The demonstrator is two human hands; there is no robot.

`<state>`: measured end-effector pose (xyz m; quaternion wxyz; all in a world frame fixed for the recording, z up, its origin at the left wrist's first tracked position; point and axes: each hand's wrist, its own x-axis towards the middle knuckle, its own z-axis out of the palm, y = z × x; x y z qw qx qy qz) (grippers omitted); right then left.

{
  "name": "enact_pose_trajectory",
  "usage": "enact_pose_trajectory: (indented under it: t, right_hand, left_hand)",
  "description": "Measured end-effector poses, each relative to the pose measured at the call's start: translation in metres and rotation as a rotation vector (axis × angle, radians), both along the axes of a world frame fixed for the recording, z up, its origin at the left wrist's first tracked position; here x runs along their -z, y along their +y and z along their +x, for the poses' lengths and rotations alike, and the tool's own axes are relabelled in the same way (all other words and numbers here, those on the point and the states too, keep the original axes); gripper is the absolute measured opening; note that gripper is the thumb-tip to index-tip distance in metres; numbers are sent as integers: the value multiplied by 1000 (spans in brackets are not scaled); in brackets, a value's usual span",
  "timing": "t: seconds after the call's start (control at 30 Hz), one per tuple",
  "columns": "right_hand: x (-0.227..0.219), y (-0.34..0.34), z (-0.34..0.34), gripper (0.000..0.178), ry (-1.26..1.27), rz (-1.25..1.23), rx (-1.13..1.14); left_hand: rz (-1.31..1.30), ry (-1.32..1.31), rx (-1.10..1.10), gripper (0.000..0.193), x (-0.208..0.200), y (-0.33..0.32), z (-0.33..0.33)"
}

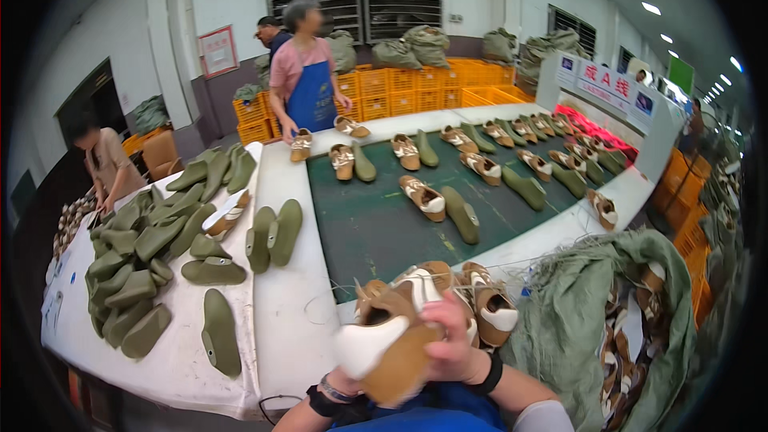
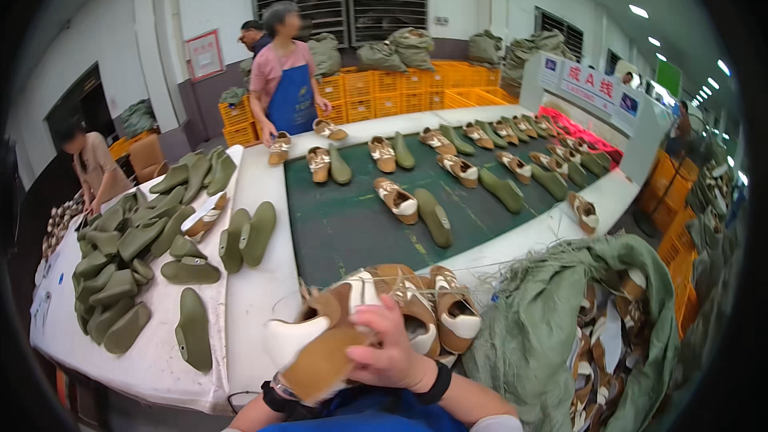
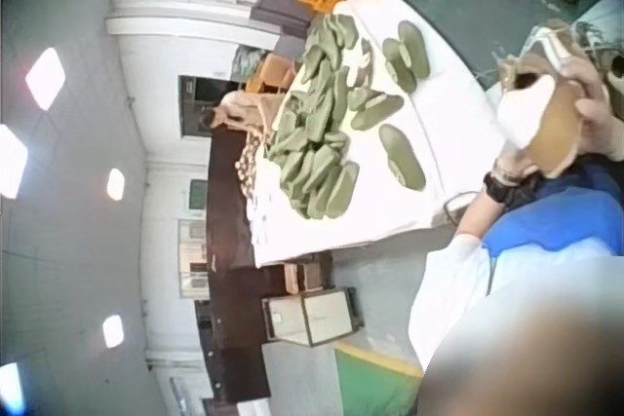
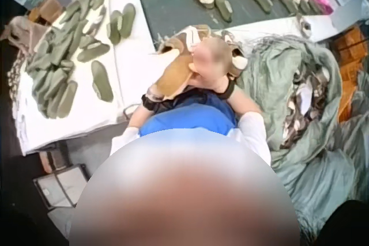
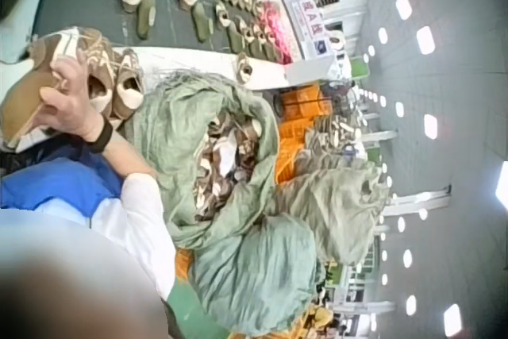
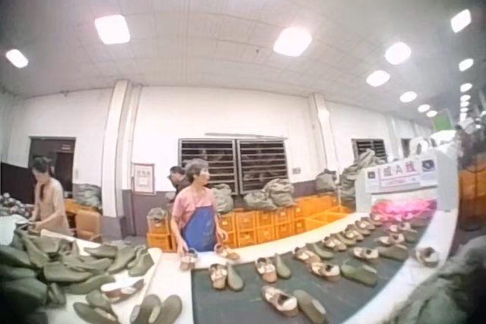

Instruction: The person inserts green shoe lasts into brown and white sneakers on a factory table. They repeatedly pick up shoes from a sack, insert the lasts, and place the shoes on the table. Other workers are visible in the background handling similar items.

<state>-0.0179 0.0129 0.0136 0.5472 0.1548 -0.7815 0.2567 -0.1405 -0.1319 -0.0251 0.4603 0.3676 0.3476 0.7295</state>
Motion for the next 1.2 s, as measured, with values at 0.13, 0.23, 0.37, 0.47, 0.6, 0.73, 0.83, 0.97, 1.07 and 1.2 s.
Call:
enact_pose_trajectory:
  t: [0.13,0.23,0.37,0.47,0.6,0.73,0.83,0.97,1.07,1.2]
  right_hand:
    - [-2,-21,-28,58,-339,174,-102]
    - [3,-23,-31,60,-528,-210,-437]
    - [13,-29,-39,61,-708,-496,-340]
    - [14,-36,-45,62,-688,-248,-57]
    - [9,-35,-50,62,-606,-286,61]
    - [18,-22,-55,30,-807,-277,103]
    - [43,-21,-55,29,-931,-212,-78]
    - [90,-34,-57,29,-1259,-195,-414]
    - [126,-56,-49,28,-1485,139,-423]
    - [168,-67,-43,26,-1650,305,-552]
  left_hand:
    - [-27,-457,-206,70,14,-44,-47]
    - [-211,-278,-238,70,20,-67,-68]
    - [-37,-124,-260,98,18,-63,-55]
    - [-179,29,-330,112,8,-57,-43]
    - [-230,118,-456,107,-2,-57,-40]
    - [-239,298,-753,97,-5,-74,-54]
    - [-168,435,-1238,91,-10,-94,-78]
    - [-59,335,-1631,81,-19,-131,-101]
    - [47,209,-1759,72,-24,-156,-106]
    - [156,130,-1980,66,-38,-185,-115]
